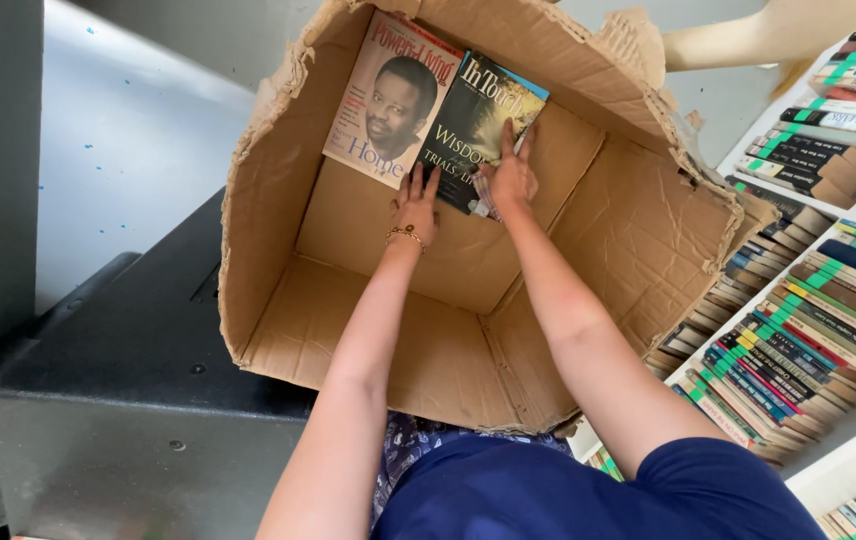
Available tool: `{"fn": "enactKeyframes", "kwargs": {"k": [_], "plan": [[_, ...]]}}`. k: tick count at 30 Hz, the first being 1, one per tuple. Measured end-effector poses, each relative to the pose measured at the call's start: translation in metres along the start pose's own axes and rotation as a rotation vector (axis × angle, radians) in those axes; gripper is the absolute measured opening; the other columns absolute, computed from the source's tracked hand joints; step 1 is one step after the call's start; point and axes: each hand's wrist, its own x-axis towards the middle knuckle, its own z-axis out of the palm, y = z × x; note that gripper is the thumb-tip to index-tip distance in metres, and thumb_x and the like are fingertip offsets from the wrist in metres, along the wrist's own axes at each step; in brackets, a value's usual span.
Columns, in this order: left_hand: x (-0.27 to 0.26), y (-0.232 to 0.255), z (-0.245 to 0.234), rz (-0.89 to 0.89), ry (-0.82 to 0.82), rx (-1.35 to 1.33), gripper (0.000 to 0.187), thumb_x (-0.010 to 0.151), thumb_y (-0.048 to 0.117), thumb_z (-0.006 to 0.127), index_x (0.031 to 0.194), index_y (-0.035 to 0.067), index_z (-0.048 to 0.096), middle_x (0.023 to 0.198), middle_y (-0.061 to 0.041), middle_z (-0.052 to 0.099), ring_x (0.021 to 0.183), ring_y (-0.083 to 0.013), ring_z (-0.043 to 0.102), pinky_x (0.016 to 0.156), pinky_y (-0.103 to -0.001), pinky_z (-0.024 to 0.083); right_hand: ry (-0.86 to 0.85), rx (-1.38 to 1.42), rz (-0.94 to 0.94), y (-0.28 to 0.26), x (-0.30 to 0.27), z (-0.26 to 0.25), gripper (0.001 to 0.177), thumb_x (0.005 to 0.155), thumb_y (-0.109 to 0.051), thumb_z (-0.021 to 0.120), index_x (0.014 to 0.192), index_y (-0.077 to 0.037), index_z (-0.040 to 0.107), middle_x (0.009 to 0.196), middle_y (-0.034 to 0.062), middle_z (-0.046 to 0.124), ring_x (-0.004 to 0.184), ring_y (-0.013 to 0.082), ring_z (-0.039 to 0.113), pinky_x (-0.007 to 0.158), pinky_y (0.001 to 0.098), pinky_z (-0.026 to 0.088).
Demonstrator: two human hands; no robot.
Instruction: The person wipes the front and back covers of magazines with a cloth and places them into a cardboard box.
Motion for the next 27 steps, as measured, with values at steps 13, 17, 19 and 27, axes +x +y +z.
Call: {"fn": "enactKeyframes", "kwargs": {"k": [13,17,19,27], "plan": [[0.039,-0.001,0.026,-0.034,0.289,-0.404,0.101,0.084,0.025,0.081,0.164,0.028,0.018,0.164,-0.008,0.027,0.149,-0.0427,0.031,0.119,-0.060,0.040,0.061,0.241,0.007,0.065,0.057,0.050,0.108,0.084,-0.033,0.090,0.166,-0.035,0.019,0.168,0.0206,0.019,0.144,0.0479,0.044,0.114,0.0585,0.044],[0.046,-0.003,0.030,-0.032,0.324,-0.554,0.096,0.082,0.025,0.082,0.161,0.028,0.027,0.152,-0.016,0.041,0.141,-0.0469,0.044,0.120,-0.055,0.040,0.028,0.367,0.093,0.093,0.078,0.090,0.109,0.077,-0.047,0.091,0.163,-0.031,0.026,0.162,0.0188,0.038,0.144,0.0373,0.048,0.119,0.0493,0.040],[0.044,-0.004,0.034,-0.017,0.336,-0.644,0.093,0.082,0.022,0.082,0.159,0.027,0.031,0.149,-0.019,0.043,0.137,-0.0497,0.048,0.119,-0.055,0.042,0.045,0.360,0.100,0.082,0.072,0.080,0.106,0.078,-0.046,0.090,0.163,-0.029,0.028,0.159,0.0214,0.043,0.143,0.0387,0.049,0.120,0.0499,0.040],[0.047,-0.023,0.099,-0.239,0.369,-0.726,0.081,0.083,0.022,0.072,0.157,0.021,0.038,0.156,-0.023,0.036,0.147,-0.0435,0.038,0.125,-0.046,0.034,0.036,0.077,0.101,0.015,0.034,0.005,0.098,0.090,-0.044,0.085,0.165,-0.038,0.022,0.170,0.0128,0.007,0.144,0.0414,0.048,0.115,0.0584,0.043]]}}
